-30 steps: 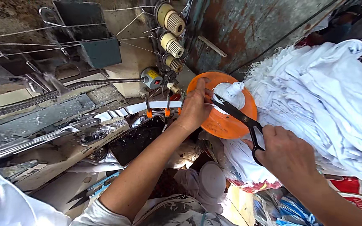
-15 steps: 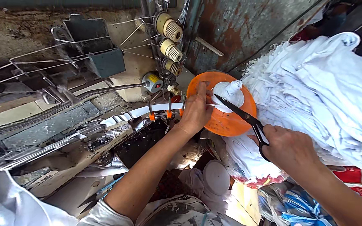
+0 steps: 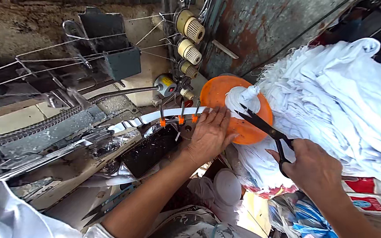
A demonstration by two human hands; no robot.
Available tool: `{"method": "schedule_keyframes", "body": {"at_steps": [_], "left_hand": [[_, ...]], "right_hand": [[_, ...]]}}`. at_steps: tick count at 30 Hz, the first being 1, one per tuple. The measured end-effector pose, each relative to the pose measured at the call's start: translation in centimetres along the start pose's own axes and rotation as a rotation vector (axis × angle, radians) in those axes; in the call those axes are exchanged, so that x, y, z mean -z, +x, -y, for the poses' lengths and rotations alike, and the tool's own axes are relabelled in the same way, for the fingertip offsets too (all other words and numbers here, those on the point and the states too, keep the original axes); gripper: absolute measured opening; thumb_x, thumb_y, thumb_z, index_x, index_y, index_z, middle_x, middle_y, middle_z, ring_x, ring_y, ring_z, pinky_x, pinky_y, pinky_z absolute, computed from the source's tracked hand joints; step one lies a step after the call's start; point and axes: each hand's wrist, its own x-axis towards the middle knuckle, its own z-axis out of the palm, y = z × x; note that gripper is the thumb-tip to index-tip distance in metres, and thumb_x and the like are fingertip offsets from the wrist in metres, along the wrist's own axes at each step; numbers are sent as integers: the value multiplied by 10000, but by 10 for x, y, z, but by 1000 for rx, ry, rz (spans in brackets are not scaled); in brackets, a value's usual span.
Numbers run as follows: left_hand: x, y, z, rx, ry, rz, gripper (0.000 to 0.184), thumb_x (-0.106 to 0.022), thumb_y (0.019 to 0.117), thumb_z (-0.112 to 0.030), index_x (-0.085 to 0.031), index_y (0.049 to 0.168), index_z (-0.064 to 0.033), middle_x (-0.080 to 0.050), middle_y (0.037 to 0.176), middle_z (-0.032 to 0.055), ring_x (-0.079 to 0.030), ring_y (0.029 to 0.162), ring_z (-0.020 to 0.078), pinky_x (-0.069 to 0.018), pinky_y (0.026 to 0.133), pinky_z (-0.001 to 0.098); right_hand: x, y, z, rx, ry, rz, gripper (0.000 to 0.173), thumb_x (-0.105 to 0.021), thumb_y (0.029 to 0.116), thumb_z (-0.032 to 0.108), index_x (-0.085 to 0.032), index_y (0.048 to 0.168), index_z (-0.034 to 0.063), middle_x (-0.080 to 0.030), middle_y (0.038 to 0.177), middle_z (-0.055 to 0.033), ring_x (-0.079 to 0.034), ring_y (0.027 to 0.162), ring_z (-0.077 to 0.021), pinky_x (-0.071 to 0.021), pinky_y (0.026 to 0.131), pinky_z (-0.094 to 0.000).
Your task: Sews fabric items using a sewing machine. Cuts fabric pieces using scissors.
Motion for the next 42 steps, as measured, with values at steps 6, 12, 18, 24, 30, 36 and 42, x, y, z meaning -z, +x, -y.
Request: {"method": "schedule_keyframes", "body": {"at_steps": [6, 12, 18, 24, 30, 36, 42], "left_hand": [[-4, -2, -2, -20, -32, -8, 658, -422, 1045, -535, -621, 1387, -9, -621, 1429, 157, -528, 1394, 354, -326, 1166, 610], [-7, -1, -4, -40, -33, -45, 641, -417, 1048, -525, -648, 1355, -12, -639, 1407, 146, -568, 1358, 312, -361, 1149, 567], [-10, -1, -6, -47, -57, -91, 597, -442, 1046, -492, -663, 1337, -20, -659, 1381, 133, -589, 1329, 297, -387, 1123, 526], [-12, -1, -7, -48, -55, -115, 582, -463, 1039, -483, -679, 1304, -11, -670, 1356, 143, -606, 1300, 299, -410, 1102, 507], [-13, 0, -8, -44, -67, -121, 562, -510, 1017, -464, -677, 1310, -15, -680, 1338, 139, -611, 1288, 302, -412, 1095, 501], [-12, 0, -11, -33, -55, -110, 561, -522, 1013, -452, -663, 1328, -9, -672, 1353, 138, -610, 1292, 297, -410, 1100, 499], [-13, 1, -12, -40, -33, -100, 563, -514, 1017, -452, -655, 1345, -17, -667, 1358, 136, -605, 1296, 299, -402, 1109, 507]], "right_hand": [[1, 15, 16, 46, -73, -55, 496, -712, 856, 415, -602, 837, -67, -593, 740, -229, -660, 650, -426, -452, 438, -443], [5, 22, 23, 62, -86, 12, 449, -835, 767, 272, -609, 899, -92, -597, 776, -248, -667, 688, -443, -478, 465, -451], [4, 22, 19, 37, -58, 43, 451, -853, 758, 238, -600, 915, -101, -600, 804, -261, -672, 728, -453, -500, 499, -458], [-2, 19, 17, 53, -53, 39, 460, -835, 792, 256, -614, 942, -118, -601, 809, -277, -669, 719, -467, -497, 491, -468], [2, 20, 16, 115, -82, 24, 420, -761, 872, 270, -605, 890, -119, -595, 767, -267, -665, 680, -464, -471, 450, -453], [2, 21, 11, 135, -7, 54, 386, -724, 907, 253, -617, 855, -114, -604, 718, -271, -667, 629, -458, -494, 464, -481], [11, 20, 7, 82, 41, 108, 382, -788, 867, 231, -615, 861, -109, -613, 739, -277, -672, 672, -482, -499, 490, -517]]}}
